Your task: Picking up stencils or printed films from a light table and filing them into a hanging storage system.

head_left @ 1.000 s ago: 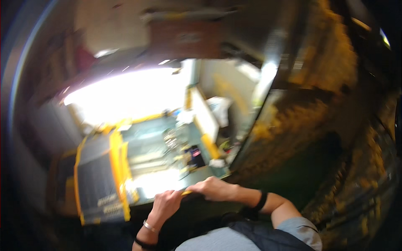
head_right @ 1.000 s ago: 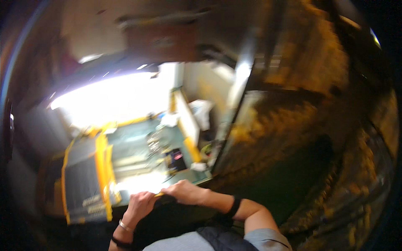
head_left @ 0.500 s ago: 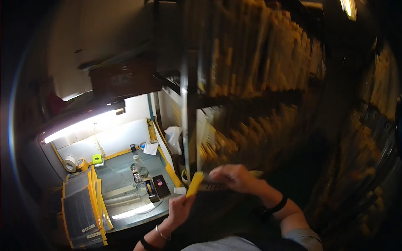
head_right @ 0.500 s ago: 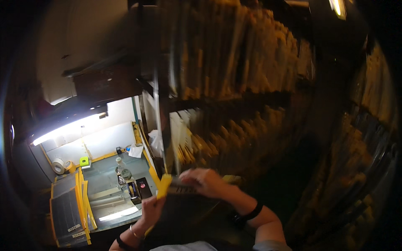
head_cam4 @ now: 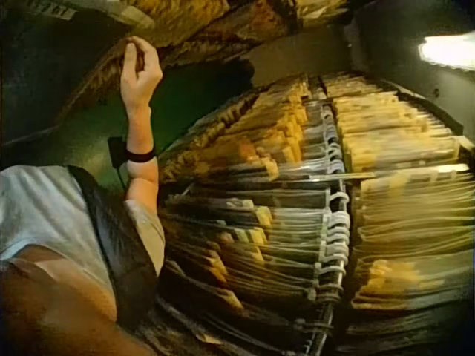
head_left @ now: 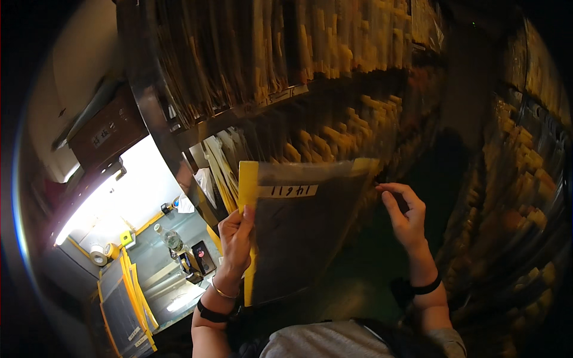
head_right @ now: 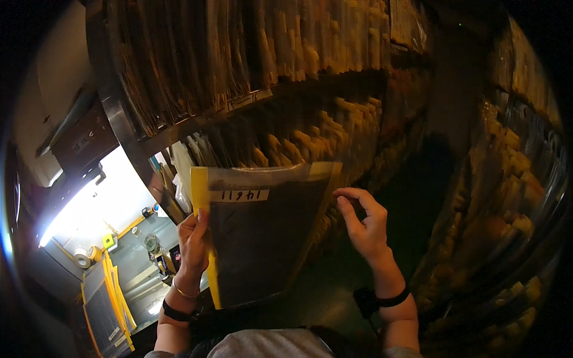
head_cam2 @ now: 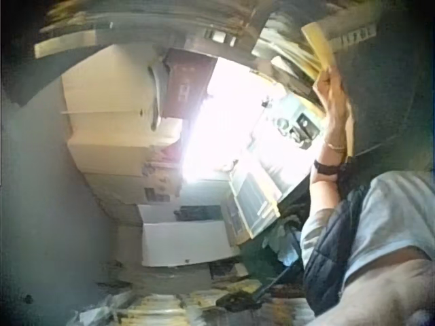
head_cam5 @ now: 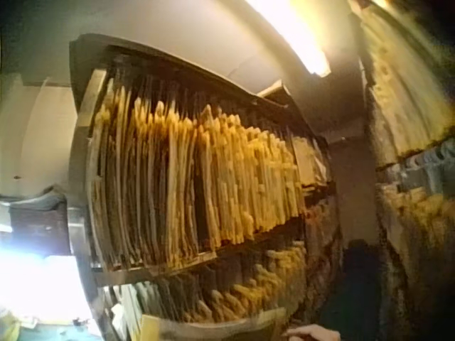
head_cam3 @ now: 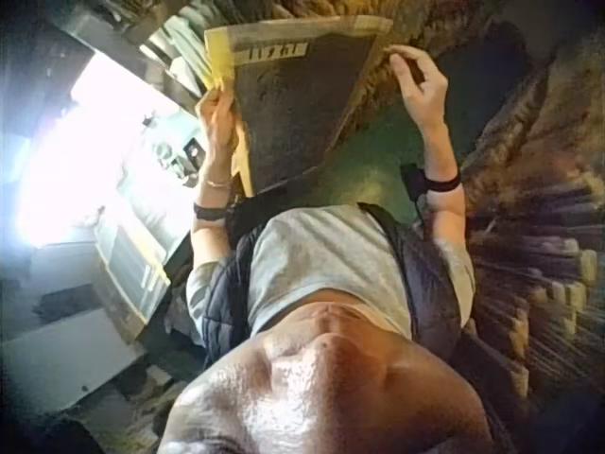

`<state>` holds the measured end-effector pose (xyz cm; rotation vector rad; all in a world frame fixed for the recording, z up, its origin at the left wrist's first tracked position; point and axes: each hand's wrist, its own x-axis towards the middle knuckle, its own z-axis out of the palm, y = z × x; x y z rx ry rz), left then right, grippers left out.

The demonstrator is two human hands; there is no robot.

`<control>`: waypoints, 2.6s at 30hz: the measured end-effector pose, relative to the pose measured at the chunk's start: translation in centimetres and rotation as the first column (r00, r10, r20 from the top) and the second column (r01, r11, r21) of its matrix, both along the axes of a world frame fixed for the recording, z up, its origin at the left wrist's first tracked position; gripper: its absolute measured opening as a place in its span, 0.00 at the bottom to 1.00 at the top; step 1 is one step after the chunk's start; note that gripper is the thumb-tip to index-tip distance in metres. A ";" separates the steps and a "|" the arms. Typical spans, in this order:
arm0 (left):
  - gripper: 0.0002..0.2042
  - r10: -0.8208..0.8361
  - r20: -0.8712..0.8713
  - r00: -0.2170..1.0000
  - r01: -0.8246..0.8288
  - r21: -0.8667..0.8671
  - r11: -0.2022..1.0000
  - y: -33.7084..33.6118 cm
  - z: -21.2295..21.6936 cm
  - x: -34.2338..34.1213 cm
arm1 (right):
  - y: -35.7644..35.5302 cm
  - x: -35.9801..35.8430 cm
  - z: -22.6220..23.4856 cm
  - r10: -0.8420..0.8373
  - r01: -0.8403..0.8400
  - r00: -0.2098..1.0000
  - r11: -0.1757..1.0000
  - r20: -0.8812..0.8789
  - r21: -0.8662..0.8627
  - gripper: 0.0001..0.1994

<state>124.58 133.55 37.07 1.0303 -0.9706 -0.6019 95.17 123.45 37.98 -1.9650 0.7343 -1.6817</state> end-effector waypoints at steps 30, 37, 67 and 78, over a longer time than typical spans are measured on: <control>0.18 -0.105 0.364 0.925 0.129 -0.042 0.991 -0.2 3.9 -1.3 | 1.1 13.4 9.2 0.054 -0.143 0.947 0.954 -0.316 -0.264 0.07; 0.27 0.495 0.690 0.528 -0.070 -0.545 0.835 -1.3 10.1 3.7 | 0.2 13.4 8.2 -0.032 -0.048 0.992 0.804 -0.125 -0.592 0.14; 0.42 -0.331 0.766 0.551 0.506 0.009 0.862 -2.2 7.2 -0.7 | 2.8 10.6 10.6 -0.402 0.068 0.871 0.667 -0.281 -0.742 0.18; 0.15 -0.532 0.398 0.747 0.580 0.001 0.815 -15.4 0.2 -8.4 | -2.8 0.2 8.3 -0.300 0.312 0.942 0.948 -0.152 0.057 0.14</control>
